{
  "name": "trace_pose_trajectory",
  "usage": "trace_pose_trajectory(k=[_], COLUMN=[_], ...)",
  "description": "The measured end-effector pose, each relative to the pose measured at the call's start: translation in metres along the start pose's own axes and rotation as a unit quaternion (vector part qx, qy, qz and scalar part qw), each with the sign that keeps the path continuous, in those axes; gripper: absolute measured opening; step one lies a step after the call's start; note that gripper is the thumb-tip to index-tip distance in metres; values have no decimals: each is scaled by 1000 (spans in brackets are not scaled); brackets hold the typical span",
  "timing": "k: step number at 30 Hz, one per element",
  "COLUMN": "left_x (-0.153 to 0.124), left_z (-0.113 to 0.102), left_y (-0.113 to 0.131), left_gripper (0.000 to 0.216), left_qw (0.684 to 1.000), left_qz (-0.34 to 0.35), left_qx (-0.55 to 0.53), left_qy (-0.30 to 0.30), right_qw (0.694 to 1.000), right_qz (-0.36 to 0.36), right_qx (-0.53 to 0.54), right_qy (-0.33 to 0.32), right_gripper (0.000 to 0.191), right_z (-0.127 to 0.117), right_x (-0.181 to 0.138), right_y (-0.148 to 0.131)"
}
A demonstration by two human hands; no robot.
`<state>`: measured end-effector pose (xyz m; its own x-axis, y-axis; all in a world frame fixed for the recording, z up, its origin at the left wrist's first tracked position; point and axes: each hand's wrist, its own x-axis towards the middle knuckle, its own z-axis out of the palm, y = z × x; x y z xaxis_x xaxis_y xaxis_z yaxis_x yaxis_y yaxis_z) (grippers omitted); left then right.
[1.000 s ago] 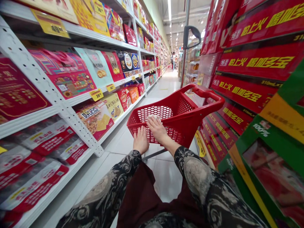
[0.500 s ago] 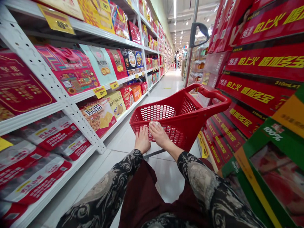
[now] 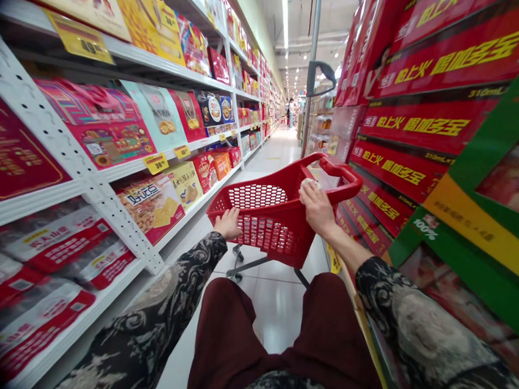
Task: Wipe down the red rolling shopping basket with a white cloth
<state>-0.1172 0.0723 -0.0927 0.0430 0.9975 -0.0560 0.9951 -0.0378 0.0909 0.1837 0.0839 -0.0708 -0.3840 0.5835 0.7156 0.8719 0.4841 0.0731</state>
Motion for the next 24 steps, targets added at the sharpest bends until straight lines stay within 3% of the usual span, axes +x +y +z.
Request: trace_pose_trajectory(k=[4,10,13,19,24], left_x=[-7,-23,-28,-36,-45], left_z=[0,2,2,3,14], left_y=[0,14,22,35,36], left_gripper=[81,82,81,78,76], left_qw=[999,998,998,996,995], left_qz=[8,22,18,29,52], left_qx=[21,44,43,53,37], left_qy=[22,32,33,66,81], right_qw=[998,995,996,997,995], right_qz=[22,66,63,-24,4], right_qx=[-58,-66,-54,5,5], right_qy=[-32,-22,-29,-72,-102], right_gripper=[43,40,40,40,38], right_z=[-12,-2,6,33,38], right_x=[-6,-4,0,4,6], right_y=[34,39,33,-8,-13])
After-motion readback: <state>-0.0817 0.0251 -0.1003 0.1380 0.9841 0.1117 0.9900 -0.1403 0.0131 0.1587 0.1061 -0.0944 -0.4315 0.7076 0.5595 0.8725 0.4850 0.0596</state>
